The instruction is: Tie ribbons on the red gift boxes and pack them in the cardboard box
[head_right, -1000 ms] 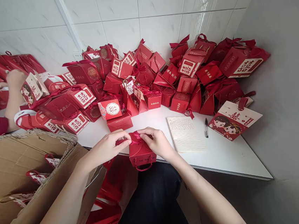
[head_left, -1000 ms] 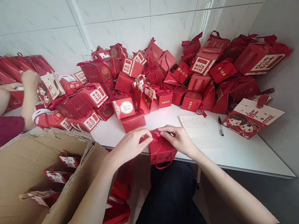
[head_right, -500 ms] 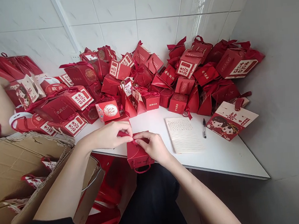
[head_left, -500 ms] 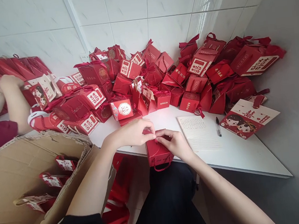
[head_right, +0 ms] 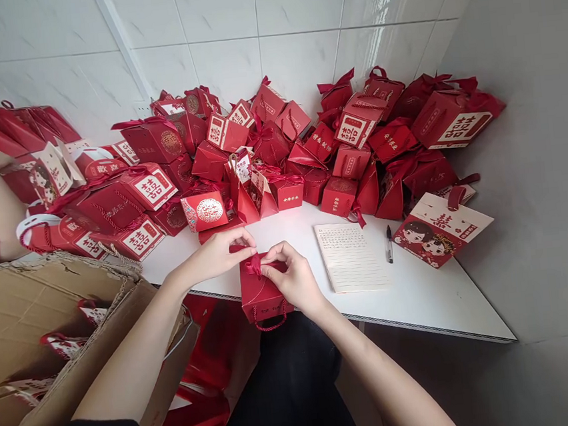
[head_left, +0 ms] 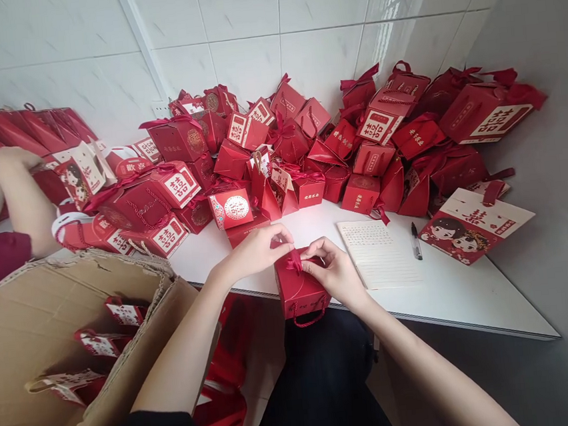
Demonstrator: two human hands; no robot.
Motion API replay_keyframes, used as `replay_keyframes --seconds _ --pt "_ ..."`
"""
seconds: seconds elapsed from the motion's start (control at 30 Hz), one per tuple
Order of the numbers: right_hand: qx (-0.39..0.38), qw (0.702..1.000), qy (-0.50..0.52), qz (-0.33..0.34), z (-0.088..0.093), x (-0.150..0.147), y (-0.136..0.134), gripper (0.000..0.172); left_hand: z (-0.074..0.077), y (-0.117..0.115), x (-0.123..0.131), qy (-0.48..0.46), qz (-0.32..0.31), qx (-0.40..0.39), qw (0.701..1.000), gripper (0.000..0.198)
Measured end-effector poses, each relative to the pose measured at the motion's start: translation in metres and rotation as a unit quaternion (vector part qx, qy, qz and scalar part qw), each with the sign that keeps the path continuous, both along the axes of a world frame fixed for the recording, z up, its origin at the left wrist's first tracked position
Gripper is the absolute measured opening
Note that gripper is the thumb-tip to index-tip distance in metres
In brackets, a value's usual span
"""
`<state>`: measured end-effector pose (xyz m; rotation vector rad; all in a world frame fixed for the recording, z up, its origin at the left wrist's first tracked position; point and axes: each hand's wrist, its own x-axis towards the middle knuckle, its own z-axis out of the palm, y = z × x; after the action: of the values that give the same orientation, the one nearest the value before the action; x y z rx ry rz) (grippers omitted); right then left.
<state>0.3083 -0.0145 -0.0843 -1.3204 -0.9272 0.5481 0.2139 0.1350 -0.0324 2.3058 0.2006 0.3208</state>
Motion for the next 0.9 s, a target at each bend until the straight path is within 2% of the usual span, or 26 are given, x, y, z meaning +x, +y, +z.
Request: replay_keyframes --seconds 0.13,0.33,0.47,0.6,0.73,0.9 --pt "0.005 0.999 -0.013 -0.029 -0.001 0.000 0.000 0.023 -0.017 -0.008 -0.009 0.001 0.016 -0.007 1.000 0.012" --pt "0.002 0.996 -0.059 -0.066 0.000 -0.003 0.000 0.015 -0.028 -0.035 -0.025 -0.070 0.062 0.061 0.994 0.012" --pt "-0.005 0.994 -0.076 -0.083 0.001 -0.004 0.000 0.014 -0.036 -0.047 -0.022 -0.097 0.114 0.018 0.989 0.013" --pt "-0.016 0.994 -0.100 -0.041 0.004 0.005 -0.003 0.014 -0.042 -0.050 -0.017 -0.107 0.116 -0.054 0.986 0.013" --pt "-0.056 0.988 -0.145 0.027 0.014 0.017 -0.006 0.010 -0.043 -0.049 -0.014 -0.100 0.100 -0.075 0.987 0.010" --pt "-0.071 0.981 -0.176 0.040 0.020 0.020 -0.007 0.006 -0.042 -0.050 -0.010 -0.098 0.114 -0.103 0.983 0.018"
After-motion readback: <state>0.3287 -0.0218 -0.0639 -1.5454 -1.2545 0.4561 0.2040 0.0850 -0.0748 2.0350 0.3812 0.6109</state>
